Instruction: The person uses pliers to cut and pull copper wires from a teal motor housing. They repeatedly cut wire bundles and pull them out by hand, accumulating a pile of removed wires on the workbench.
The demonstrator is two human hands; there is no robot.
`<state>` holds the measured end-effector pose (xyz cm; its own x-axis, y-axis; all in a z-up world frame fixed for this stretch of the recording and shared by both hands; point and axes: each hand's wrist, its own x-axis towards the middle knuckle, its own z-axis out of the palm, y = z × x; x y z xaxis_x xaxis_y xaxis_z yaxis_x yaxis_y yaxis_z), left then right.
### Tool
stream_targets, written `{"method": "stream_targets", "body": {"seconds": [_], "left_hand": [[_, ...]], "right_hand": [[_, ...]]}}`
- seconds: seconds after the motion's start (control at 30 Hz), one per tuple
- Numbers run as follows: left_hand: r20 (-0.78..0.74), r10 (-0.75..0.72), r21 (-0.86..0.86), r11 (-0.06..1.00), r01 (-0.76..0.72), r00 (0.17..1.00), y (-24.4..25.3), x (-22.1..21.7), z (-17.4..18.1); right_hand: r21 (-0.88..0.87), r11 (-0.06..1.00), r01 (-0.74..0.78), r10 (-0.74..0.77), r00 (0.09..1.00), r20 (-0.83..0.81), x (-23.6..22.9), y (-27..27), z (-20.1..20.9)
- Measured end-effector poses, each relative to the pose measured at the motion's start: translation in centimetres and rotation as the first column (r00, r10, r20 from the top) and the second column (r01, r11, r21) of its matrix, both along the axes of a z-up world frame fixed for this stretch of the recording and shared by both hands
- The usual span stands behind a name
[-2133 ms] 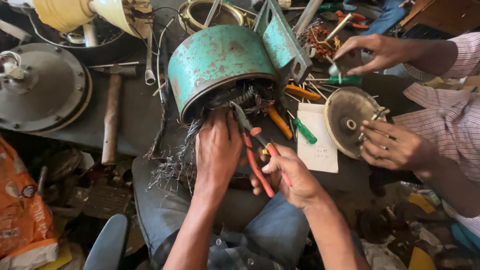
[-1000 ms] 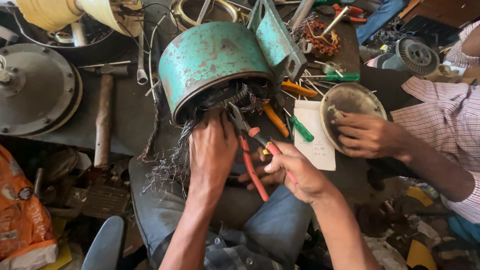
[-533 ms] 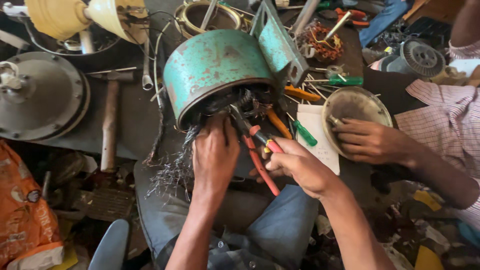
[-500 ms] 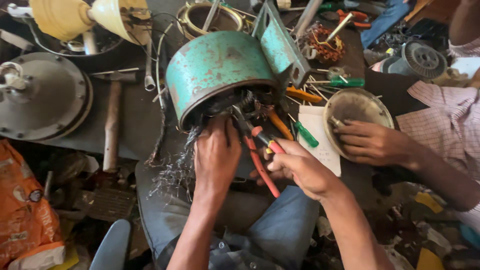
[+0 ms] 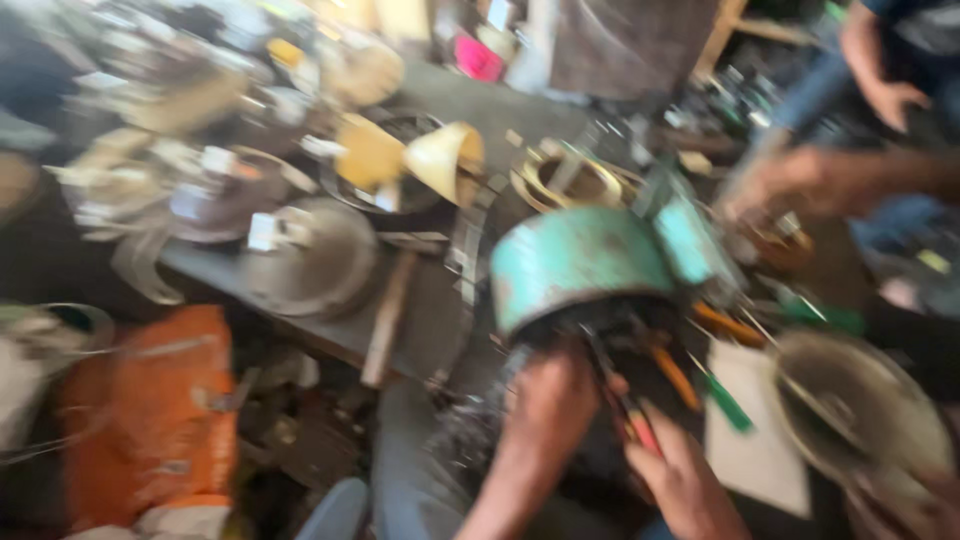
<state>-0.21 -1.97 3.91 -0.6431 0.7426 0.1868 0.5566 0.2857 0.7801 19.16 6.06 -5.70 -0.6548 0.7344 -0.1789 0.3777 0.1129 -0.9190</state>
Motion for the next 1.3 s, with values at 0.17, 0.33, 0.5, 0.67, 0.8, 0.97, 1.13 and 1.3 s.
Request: {"method": "stream_targets", "body": {"seconds": [0.17,0.33,0.5,0.67,0.8,0.97,1.13,1.3], "left_hand": [[0.04,-0.072,-0.099,0.992,0.076,0.997,-0.7,0.2,-0.4],[0.024,-0.048,0.02,0.999,0.048,0.999,-0.5,-0.2,-0.7],[-0.171,0.057,0.256,0.966,-0.012,0.984,-0.6,0.7,-0.8],[-0.036,-0.029,-0.178,0.984,0.022,0.999,0.4,0.8,-1.4],[-0.073,0.055,-0.003,0.998,-0.056,0.996,1.5,0.7,-2.5],[-0.116,0.09,0.211,0.975,-0.064,0.989,1.5,1.2,-2.3],[-0.128,0.054,0.221,0.975,-0.024,0.99,1.6,1.1,-1.7],[-0.122,0.061,0.25,0.968,-0.029,0.991,1.6,1.1,-1.9]], "right_hand": [[0.665,0.747,-0.002,-0.04,0.998,0.048,0.2,1.9,-8.7],[0.809,0.588,-0.032,-0.027,0.998,0.059,1.2,5.0,-12.6],[0.015,0.994,-0.107,0.107,0.994,-0.034,2.2,5.1,-8.5],[-0.703,0.706,-0.085,-0.086,0.975,-0.203,2.7,1.9,-1.1],[-0.751,0.659,-0.054,-0.241,0.93,-0.278,1.3,-0.8,3.1],[-0.751,0.656,-0.077,-0.291,0.892,-0.346,-0.7,-1.7,7.1],[-0.742,0.659,-0.121,-0.208,0.919,-0.334,-0.8,-1.4,8.5],[-0.74,0.658,-0.136,-0.153,0.939,-0.308,-0.3,-1.2,8.1]]}}
